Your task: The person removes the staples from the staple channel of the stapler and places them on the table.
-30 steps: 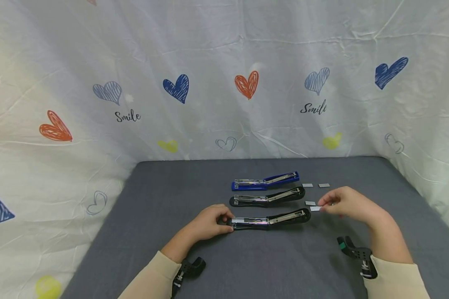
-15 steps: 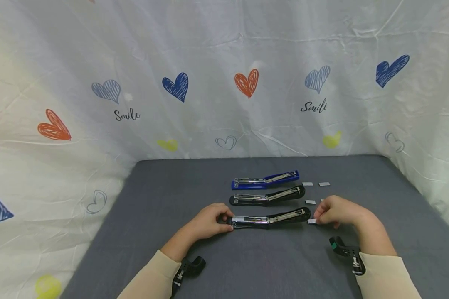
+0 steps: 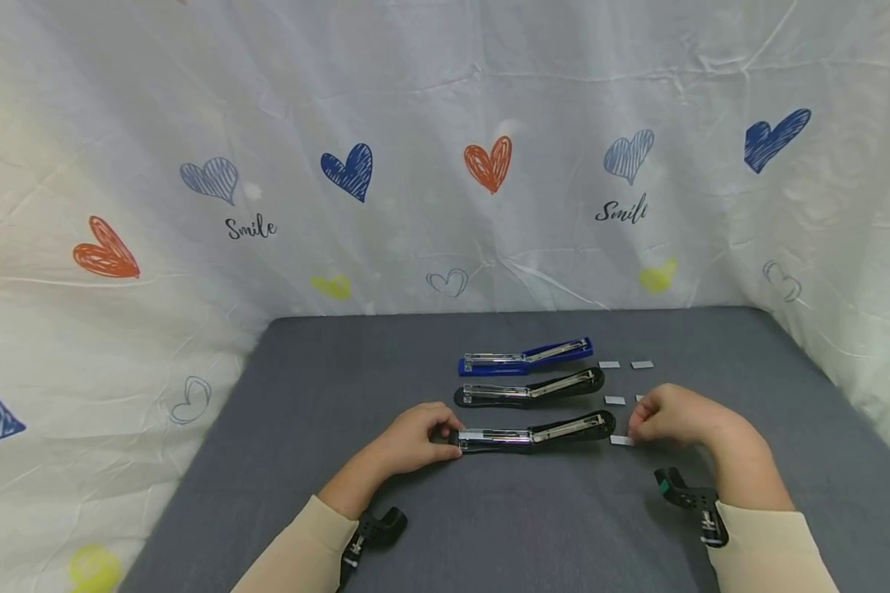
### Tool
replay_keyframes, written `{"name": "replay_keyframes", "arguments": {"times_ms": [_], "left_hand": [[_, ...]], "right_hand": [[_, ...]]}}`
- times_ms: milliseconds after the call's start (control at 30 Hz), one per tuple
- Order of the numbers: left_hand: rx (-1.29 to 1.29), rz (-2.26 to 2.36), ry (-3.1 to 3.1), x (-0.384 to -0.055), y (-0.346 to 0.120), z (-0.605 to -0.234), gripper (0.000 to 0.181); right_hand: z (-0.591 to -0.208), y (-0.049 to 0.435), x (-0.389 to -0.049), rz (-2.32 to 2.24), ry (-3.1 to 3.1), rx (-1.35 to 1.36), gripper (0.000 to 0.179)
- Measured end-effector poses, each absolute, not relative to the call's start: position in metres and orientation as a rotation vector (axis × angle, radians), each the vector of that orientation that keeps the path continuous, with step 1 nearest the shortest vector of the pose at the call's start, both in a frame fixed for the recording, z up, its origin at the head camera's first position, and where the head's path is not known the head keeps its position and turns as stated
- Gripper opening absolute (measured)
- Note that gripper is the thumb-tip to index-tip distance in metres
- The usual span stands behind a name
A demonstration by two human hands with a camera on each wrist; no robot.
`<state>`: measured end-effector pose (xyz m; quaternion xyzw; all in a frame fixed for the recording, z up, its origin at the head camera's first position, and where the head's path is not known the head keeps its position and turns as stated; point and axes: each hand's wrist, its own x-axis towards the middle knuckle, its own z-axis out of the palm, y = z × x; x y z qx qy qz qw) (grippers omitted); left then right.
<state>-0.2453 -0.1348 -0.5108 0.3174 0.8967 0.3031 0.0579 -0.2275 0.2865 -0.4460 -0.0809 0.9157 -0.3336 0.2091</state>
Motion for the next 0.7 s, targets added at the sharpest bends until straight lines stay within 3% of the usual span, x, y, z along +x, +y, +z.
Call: {"name": "replay_keyframes", "arguments": {"times_ms": [300,700], "left_hand": [[0.954,0.930,2.711,-0.244,-0.135,-0.510,0.024],[0.951,0.939,2.709,-0.244,-0.135,-0.510,0.024]], "right_hand": [[-0.415,0.289,-0.220,-0.868,2.782,-0.316,0.021],[-0.386,0.265,-0.203,-0.967,2.999,-0.369,0.027]]}}
